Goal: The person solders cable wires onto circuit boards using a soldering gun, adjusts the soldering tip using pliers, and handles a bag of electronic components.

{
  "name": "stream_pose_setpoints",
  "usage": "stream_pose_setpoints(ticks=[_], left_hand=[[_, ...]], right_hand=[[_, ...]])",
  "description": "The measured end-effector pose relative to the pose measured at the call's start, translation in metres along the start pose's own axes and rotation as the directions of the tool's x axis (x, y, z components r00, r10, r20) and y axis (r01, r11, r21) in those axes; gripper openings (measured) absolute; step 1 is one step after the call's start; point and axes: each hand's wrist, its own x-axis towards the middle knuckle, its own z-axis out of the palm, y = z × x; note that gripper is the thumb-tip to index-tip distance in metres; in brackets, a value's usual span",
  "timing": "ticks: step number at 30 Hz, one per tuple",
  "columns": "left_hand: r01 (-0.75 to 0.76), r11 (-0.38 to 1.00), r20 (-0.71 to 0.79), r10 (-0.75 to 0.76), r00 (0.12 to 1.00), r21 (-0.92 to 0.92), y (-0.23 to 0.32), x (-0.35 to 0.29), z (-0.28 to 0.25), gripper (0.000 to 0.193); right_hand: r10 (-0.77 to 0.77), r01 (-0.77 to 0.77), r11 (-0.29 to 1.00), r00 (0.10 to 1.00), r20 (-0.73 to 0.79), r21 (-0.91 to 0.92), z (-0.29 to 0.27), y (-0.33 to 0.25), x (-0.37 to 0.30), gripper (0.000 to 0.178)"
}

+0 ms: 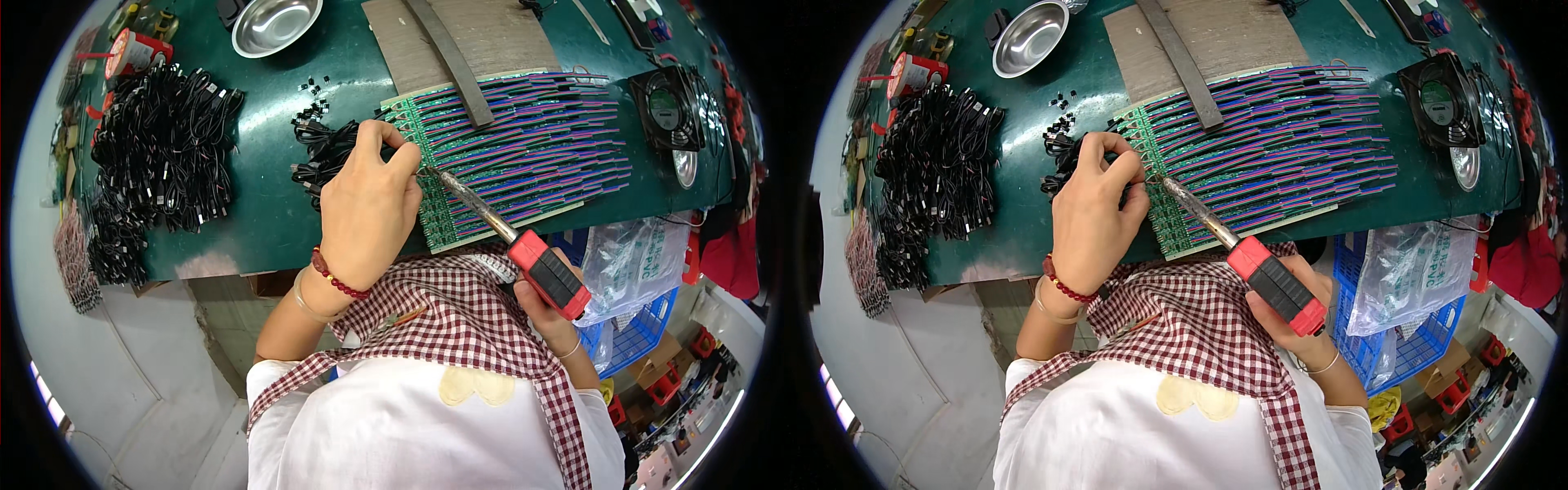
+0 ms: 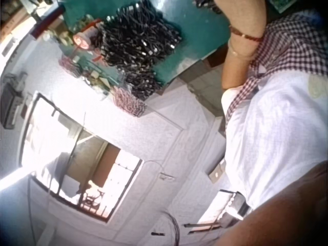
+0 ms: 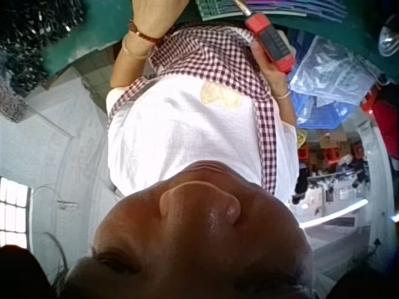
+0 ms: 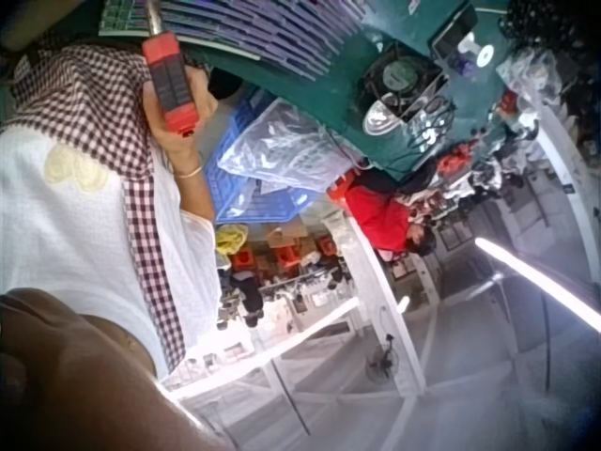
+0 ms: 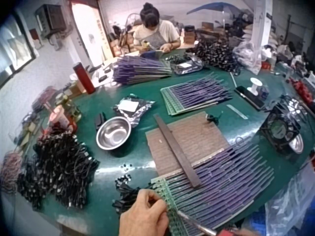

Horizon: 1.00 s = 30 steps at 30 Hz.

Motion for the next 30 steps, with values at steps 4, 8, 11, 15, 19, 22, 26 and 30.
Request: stream_pose_setpoints(ticks=[4,8,11,15,19,22,26,30], left_hand=[[0.005,1.0,0.0,-0.005,1.0,0.005,0.001,-0.001,0.0,0.012],[0.005,1.0,0.007,-0.005,1.0,0.018,0.001,-0.001,-0.001,0.012],[0.005,1.0,0.007,-0.005,1.0,0.014,0.002,0.0,-0.001,0.012],[-0.001,1.0,0.015,0.0,1.0,0.007,0.001,0.0,-0.002,0.012],[-0.001,1.0,0.029,0.0,1.0,0.027,0.003,0.001,-0.002,0.014],[-0.012,0.999,0.037,0.01,0.999,0.043,0.003,0.001,-0.001,0.014],[-0.038,0.996,0.048,0.033,0.998,0.087,0.005,0.002,-0.001,0.014],[-0.063,0.992,0.022,0.061,0.998,0.114,0.007,0.003,0.0,0.016]], right_hand=[[-0.01,0.01,1.0,1.0,-0.012,-0.019,-0.002,-0.002,-0.004,0.032],[-0.034,0.034,0.999,0.999,-0.011,-0.012,-0.004,0.001,-0.006,0.031],[0.014,-0.013,1.0,0.999,-0.037,0.021,-0.001,-0.002,-0.007,0.031],[0.067,-0.064,0.996,0.997,-0.044,0.055,-0.001,-0.005,-0.01,0.03],[0.057,-0.056,0.998,0.998,-0.005,0.022,-0.001,-0.002,-0.011,0.028],[0.068,-0.067,0.997,0.997,-0.02,0.035,-0.001,-0.004,-0.011,0.027],[-0.031,0.033,0.995,0.999,0.023,-0.089,0.0,-0.003,-0.009,0.026],[-0.004,0.006,0.997,1.0,0.027,-0.072,0.0,-0.001,-0.014,0.027]])
